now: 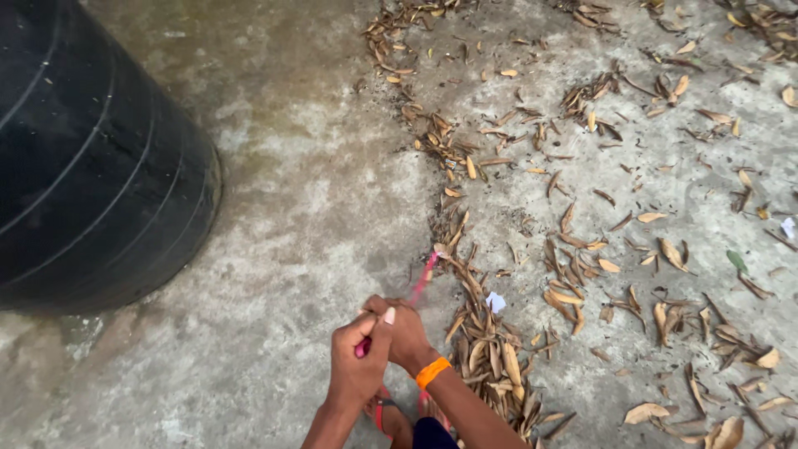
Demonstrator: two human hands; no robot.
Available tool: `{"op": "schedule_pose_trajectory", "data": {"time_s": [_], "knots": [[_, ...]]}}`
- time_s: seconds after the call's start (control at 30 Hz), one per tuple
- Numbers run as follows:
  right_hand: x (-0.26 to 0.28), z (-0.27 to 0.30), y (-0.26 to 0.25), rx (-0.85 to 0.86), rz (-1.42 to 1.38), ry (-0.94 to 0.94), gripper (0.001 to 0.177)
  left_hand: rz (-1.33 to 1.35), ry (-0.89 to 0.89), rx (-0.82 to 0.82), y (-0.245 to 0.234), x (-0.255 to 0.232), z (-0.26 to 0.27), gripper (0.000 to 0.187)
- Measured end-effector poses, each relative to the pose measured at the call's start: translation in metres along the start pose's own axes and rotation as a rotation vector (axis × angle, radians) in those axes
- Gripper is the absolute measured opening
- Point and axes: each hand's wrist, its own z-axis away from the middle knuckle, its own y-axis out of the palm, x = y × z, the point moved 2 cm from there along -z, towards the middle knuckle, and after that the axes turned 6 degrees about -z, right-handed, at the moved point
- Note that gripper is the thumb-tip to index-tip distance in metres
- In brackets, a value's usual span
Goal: The person uses a hand rake to gather dry leaves into a pile on a concrete surface next to a large black water tank.
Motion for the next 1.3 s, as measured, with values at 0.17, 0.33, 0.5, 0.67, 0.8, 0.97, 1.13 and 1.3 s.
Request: {"op": "schedule_pose_trajectory", "data": {"time_s": [0.17,0.33,0.5,0.67,0.8,0.97,1.13,1.3], "knots": [[-0.034,-0.005,0.013,0.127,-0.096,0.082,0.025,-0.031,-0.005,0.084,0.016,0.027,-0.001,0.041],[-0.064,0.024,0.019,0.242,0.087,0.104,0.024,0.045,-0.244,0.077,0.044,0.082,0.024,0.038],[-0.091,0.044,0.009,0.347,0.199,0.209,0.019,0.182,-0.407,0.011,0.070,0.110,0.030,0.037],[-0.089,0.032,-0.022,0.293,0.207,0.221,0.020,0.163,-0.357,0.026,0.084,0.080,0.009,0.038],[-0.063,0.001,-0.058,0.173,0.152,0.173,0.028,0.073,-0.220,0.036,0.076,0.025,-0.021,0.034],[-0.046,-0.034,-0.068,0.092,0.077,0.017,0.030,0.034,-0.093,0.051,0.066,-0.015,-0.051,0.038],[-0.062,-0.029,-0.058,0.140,-0.075,0.143,0.031,0.011,-0.149,0.108,0.081,0.018,-0.040,0.043],[-0.103,0.004,-0.039,0.194,0.091,0.193,0.025,0.107,-0.247,0.107,0.098,0.079,-0.013,0.038]]}}
